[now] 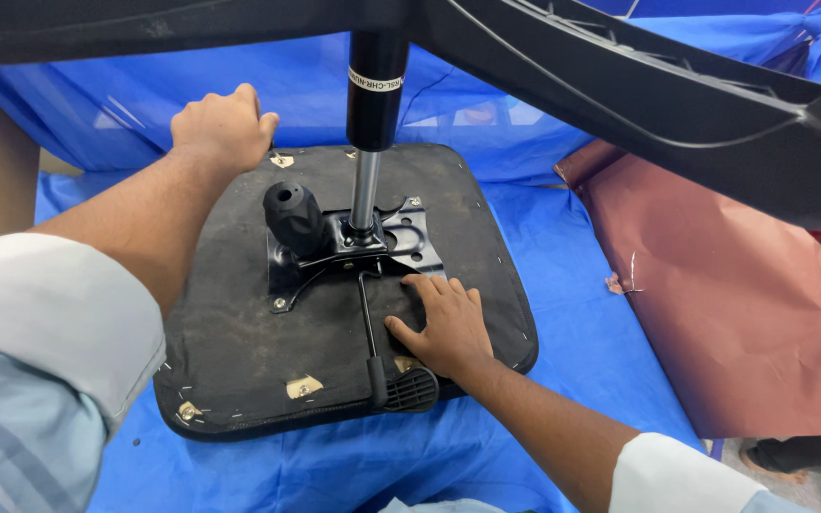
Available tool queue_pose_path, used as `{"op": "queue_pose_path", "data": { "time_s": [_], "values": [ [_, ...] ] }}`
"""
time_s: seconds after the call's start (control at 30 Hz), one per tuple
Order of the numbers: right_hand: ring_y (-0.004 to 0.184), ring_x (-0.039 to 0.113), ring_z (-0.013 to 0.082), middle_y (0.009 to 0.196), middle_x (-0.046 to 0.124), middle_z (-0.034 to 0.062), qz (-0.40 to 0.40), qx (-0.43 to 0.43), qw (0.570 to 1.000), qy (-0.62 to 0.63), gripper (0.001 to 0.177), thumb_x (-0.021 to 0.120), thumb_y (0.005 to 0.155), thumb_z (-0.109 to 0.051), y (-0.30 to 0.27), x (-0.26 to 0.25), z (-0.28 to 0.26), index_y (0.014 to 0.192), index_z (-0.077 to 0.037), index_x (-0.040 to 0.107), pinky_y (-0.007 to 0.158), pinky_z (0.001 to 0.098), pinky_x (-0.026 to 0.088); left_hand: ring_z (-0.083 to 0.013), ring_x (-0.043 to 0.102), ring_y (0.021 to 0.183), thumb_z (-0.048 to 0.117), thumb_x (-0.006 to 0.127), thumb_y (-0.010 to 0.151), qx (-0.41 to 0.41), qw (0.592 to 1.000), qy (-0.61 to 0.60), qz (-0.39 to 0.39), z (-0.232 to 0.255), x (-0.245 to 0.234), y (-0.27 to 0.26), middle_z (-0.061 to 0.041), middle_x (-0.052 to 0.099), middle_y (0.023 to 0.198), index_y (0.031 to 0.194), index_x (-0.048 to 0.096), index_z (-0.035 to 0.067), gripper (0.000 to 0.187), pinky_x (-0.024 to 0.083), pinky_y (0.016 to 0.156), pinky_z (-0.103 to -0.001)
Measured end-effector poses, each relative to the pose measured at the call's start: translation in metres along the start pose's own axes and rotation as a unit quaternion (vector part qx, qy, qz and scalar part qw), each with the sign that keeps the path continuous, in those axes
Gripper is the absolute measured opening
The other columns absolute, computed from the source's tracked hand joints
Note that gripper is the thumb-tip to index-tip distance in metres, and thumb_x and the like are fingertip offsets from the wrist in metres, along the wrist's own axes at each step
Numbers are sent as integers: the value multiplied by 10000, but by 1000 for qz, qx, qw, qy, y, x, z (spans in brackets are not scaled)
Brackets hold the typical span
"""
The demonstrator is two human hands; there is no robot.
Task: The person attaches a gas lift to the underside of an office chair seat using a screwdriver. They insert screws into the metal mounting plate and tighten them to secure the lift in place.
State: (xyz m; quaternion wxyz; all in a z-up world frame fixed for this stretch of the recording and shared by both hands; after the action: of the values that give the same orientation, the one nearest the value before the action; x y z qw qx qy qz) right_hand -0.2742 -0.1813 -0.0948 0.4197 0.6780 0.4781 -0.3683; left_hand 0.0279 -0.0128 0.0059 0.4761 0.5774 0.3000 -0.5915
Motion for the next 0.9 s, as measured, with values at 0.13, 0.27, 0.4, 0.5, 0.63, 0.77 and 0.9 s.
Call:
{"op": "queue_pose_path", "data": {
  "time_s": [0.13, 0.27, 0.4, 0.5, 0.63, 0.77, 0.9],
  "values": [
    [1052, 568, 234, 1136, 670, 50, -6, 7, 1000, 0, 612, 708, 833, -507, -1, 2, 0, 1315, -140, 616, 895, 405, 389, -431, 672, 1058, 316, 677, 922, 13, 999, -24, 26, 3, 1, -5, -192, 707, 1103, 1231, 605, 114, 376, 531, 873, -548],
    [1053, 566, 232, 1138, 664, 52, -16, 13, 1000, -7, 620, 706, 839, -511, 0, 3, 1, 1326, -142, 604, 898, 404, 389, -413, 667, 1077, 314, 689, 930, -14, 1000, -22, 11, 8, 2, -4, -191, 707, 1099, 1207, 605, 94, 364, 532, 888, -532],
    [1051, 566, 232, 1141, 662, 55, -15, 7, 1000, -2, 627, 707, 842, -510, 0, 2, 1, 1329, -130, 599, 897, 402, 389, -425, 673, 1067, 468, 621, 1035, -17, 1000, 9, 5, 12, 4, -8, -218, 713, 1078, 1220, 594, 66, 444, 537, 870, -548],
    [1062, 563, 237, 1133, 660, 56, -15, 12, 1000, -3, 619, 708, 840, -504, 0, 2, 1, 1326, -136, 607, 898, 406, 386, -439, 675, 1049, 483, 570, 1069, -22, 1000, 9, 12, 16, 4, -6, -229, 711, 1077, 1244, 593, 78, 442, 538, 859, -556],
    [1052, 566, 243, 1137, 658, 59, -4, 2, 1000, 5, 631, 713, 835, -504, 1, -1, 2, 1325, -121, 610, 896, 406, 388, -426, 683, 1040, 386, 664, 925, -8, 1000, 1, 21, 19, -3, -3, -205, 716, 1079, 1235, 593, 82, 440, 546, 861, -537],
    [1036, 566, 247, 1137, 659, 60, -9, 7, 1000, 4, 627, 712, 836, -502, -1, 0, 4, 1324, -120, 614, 906, 409, 386, -424, 685, 1030, 407, 679, 903, -32, 999, 0, -2, 17, -2, -5, -214, 713, 1063, 1201, 612, 68, 456, 551, 860, -526],
    [1035, 564, 251, 1139, 656, 67, 3, -3, 1000, 7, 639, 721, 828, -499, 1, -1, 2, 1324, -110, 612, 889, 413, 388, -425, 686, 1012, 334, 637, 933, -3, 998, -30, 46, 18, -17, -22, -189, 731, 1025, 1172, 673, 127, 318, 536, 857, -544]
  ]
}}
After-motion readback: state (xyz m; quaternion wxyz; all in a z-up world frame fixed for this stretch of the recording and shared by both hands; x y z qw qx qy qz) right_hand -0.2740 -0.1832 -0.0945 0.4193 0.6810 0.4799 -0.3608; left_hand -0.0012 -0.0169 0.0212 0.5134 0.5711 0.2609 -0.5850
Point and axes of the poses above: each hand's wrist, its own y-axis towards the middle knuckle, its own x-axis out of the palm, z = x × y, the point moved 6 cm from there along y, towards the middle knuckle
